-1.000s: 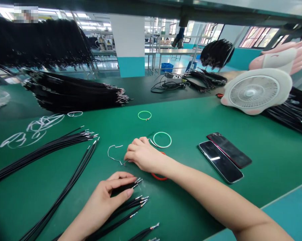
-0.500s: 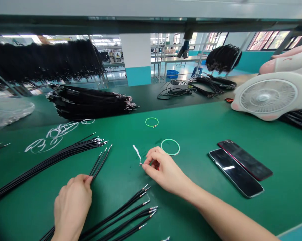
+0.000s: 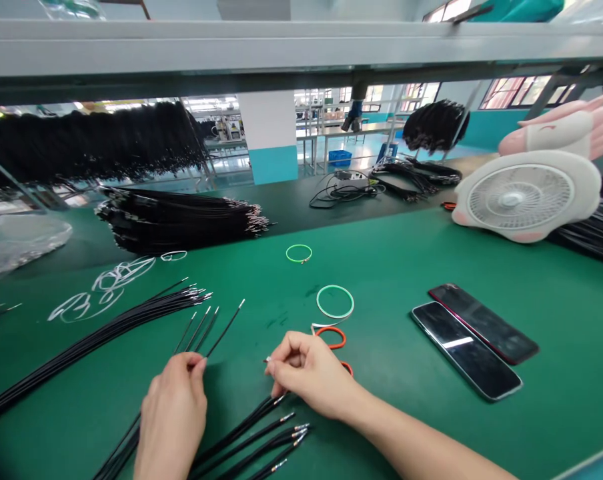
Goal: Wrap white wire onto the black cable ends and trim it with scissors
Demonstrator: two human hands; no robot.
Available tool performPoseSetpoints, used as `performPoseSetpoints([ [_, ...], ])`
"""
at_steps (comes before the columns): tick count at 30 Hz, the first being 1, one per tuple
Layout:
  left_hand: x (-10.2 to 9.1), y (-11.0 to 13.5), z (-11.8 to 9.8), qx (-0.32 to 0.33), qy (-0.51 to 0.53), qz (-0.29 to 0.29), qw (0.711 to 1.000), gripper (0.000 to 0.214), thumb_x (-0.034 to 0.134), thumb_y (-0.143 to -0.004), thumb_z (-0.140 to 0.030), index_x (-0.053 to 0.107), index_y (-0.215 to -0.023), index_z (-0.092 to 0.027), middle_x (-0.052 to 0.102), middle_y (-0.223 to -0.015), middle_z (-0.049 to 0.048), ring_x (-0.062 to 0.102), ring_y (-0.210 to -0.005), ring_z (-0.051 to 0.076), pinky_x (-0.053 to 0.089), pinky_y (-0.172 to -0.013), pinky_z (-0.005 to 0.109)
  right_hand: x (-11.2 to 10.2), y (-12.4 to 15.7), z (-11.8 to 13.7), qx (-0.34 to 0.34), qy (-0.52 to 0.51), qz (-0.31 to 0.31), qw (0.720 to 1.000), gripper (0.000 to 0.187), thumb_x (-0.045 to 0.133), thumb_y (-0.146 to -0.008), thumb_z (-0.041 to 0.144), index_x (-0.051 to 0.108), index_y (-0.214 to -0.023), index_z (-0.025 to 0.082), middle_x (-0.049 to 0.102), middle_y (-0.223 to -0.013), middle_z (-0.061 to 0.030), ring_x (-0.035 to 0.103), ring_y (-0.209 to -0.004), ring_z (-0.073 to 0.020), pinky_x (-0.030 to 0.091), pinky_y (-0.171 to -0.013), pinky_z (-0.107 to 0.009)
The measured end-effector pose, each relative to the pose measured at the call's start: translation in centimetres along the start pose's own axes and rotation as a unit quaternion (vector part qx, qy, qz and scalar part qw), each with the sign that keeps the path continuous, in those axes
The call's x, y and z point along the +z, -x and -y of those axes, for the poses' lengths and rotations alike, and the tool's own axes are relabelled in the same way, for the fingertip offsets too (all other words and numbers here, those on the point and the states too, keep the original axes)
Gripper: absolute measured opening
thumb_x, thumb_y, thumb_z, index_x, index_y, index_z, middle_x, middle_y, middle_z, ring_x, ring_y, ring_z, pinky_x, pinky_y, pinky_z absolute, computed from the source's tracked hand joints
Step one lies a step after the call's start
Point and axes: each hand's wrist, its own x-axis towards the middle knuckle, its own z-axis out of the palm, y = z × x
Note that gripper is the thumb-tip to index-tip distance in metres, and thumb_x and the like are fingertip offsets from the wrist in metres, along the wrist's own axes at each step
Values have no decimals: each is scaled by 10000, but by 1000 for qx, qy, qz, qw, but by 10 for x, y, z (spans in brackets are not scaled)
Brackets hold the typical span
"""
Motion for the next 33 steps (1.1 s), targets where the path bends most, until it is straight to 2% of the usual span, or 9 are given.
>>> performPoseSetpoints([
  [2, 4, 6, -14, 26, 141, 10, 990, 213, 386, -953, -292, 553, -1027, -183, 686, -885, 81, 658, -775, 244, 472, -666, 339, 3, -1, -1, 23, -28, -12, 999, 298, 763, -720, 374, 552, -741, 164, 649, -580, 10, 621, -528, -113, 448, -555, -222],
  [4, 7, 12, -28, 64, 258, 10, 964, 227, 396, -953, -310, 565, -1069, -212, 691, -943, 69, 668, -834, 229, 482, -711, 336, 6, 0, 1, 37, -49, -18, 998, 337, 791, -693, 399, 559, -752, 161, 654, -543, 12, 626, -524, -118, 450, -551, -220],
  [9, 5, 22, -43, 138, 378, -2, 915, 299, 400, -954, -279, 649, -1116, -245, 676, -1005, 70, 664, -904, 198, 494, -758, 295, 9, 6, 11, 39, -101, -38, 993, 382, 837, -642, 395, 588, -821, 167, 672, -604, 26, 656, -549, -121, 454, -545, -212],
  [13, 1, 26, -43, 132, 418, 4, 899, 321, 421, -953, -272, 659, -1167, -255, 661, -971, 58, 675, -816, 154, 509, -679, 237, 8, 8, 11, 50, -99, -57, 992, 376, 829, -662, 386, 658, -898, 148, 701, -669, -7, 674, -605, -130, 460, -568, -217],
  [17, 0, 29, -44, 95, 440, 5, 893, 272, 493, -925, -295, 681, -1118, -252, 690, -983, 52, 683, -877, 172, 532, -720, 249, 9, 8, 9, 66, -81, -73, 992, 330, 799, -691, 417, 650, -795, 141, 705, -633, -22, 658, -589, -122, 451, -565, -213],
  [21, 4, 29, -42, 65, 452, 15, 890, 243, 559, -889, -330, 669, -1085, -238, 728, -1010, 46, 708, -867, 185, 578, -745, 282, 13, 9, 10, 74, -80, -85, 990, 334, 831, -637, 386, 618, -737, 151, 662, -594, 14, 626, -563, -109, 471, -587, -223],
  [28, 10, 31, -35, 91, 453, 18, 887, 202, 618, -852, -311, 648, -1039, -238, 757, -948, 14, 738, -814, 171, 615, -722, 254, 16, 10, 14, 73, -98, -104, 987, 239, 771, -660, 288, 566, -675, 165, 657, -733, 9, 644, -610, -109, 498, -616, -239],
  [33, 6, 34, -37, 114, 424, 6, 899, 136, 603, -861, -263, 662, -981, -238, 746, -919, 3, 726, -799, 152, 598, -744, 236, 17, 10, 9, 65, -127, -96, 985, 131, 682, -659, 178, 552, -666, 164, 644, -791, 12, 638, -622, -96, 516, -653, -242],
])
